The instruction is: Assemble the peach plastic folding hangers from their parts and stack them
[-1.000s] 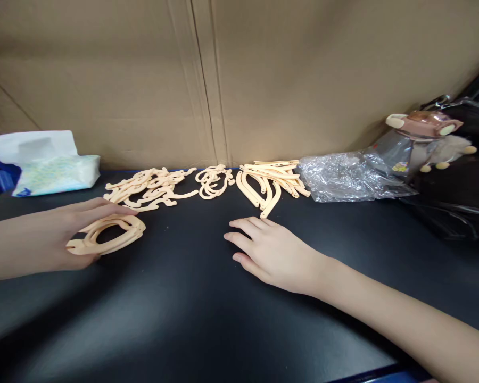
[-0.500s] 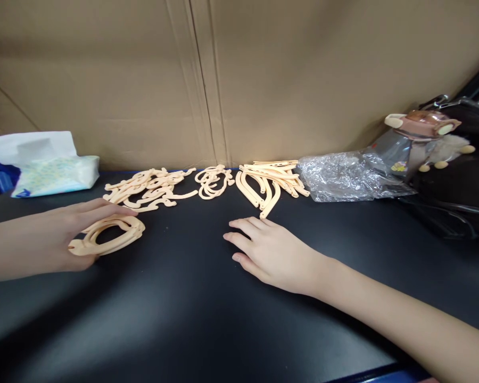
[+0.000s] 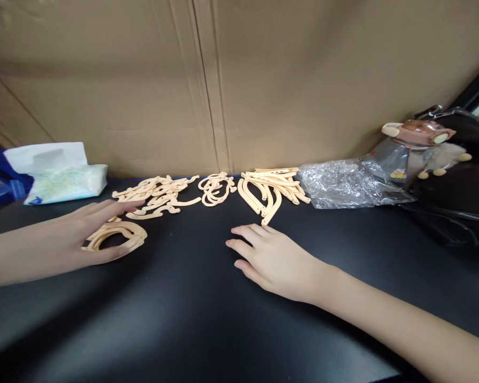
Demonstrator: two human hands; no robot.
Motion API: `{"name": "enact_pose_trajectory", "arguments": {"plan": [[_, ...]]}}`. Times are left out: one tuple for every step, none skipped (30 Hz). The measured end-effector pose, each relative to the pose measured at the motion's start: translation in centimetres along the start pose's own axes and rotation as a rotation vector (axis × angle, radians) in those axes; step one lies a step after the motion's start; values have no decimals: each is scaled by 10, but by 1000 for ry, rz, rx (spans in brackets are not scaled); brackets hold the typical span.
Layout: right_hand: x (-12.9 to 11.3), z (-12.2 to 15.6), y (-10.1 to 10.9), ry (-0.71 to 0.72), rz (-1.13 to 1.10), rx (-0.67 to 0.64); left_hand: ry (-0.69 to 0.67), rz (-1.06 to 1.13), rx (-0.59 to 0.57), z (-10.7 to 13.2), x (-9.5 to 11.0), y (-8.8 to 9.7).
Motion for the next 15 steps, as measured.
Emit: {"name": "enact_pose_trajectory", "arguments": {"plan": [[0, 0, 0, 0, -2, 1, -43, 12, 14, -3, 8, 1], [0, 0, 0, -1, -3, 0, -88, 12, 46, -5, 17, 4], [0, -1, 0, -2, -5, -4, -121, 2, 59, -8, 24, 4], [0, -1, -1, -5, -7, -9, -129, -22, 81, -10, 30, 4], [0, -1, -1, -7, -9, -14, -127, -48, 81, -12, 34, 1], [1, -1, -2, -9, -9, -19, -110, -73, 76, -14, 37, -3], [0, -1, -2, -9, -9, -20, -97, -92, 75, -15, 40, -7], [0, -1, -3, -9, -9, -21, -89, -107, 83, -15, 43, -11], [0, 0, -3, -7, -9, -21, -88, -119, 97, -15, 46, -14], [0, 0, -3, -6, -10, -21, -97, -125, 110, -14, 50, -17], [0, 0, -3, -6, -10, -21, -107, -131, 119, -13, 54, -20], [0, 0, -3, -8, -7, -19, -117, -134, 124, -13, 58, -21], [-1, 0, -3, -7, -3, -16, -124, -134, 126, -12, 62, -22], [-1, 0, -3, -4, 2, -9, -129, -133, 132, -11, 67, -22], [-1, 0, -2, 1, 7, -1, -138, -125, 137, -10, 73, -21]]}}
Point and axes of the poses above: each hand's wrist, its own z-axis away from the middle knuckle, its own y-axis out of the back of the hand, x = y × z, the point moved 8 cm from there along -z, towards the middle knuckle, and after that the axes turned 4 degrees about z, right-handed, at the moved point
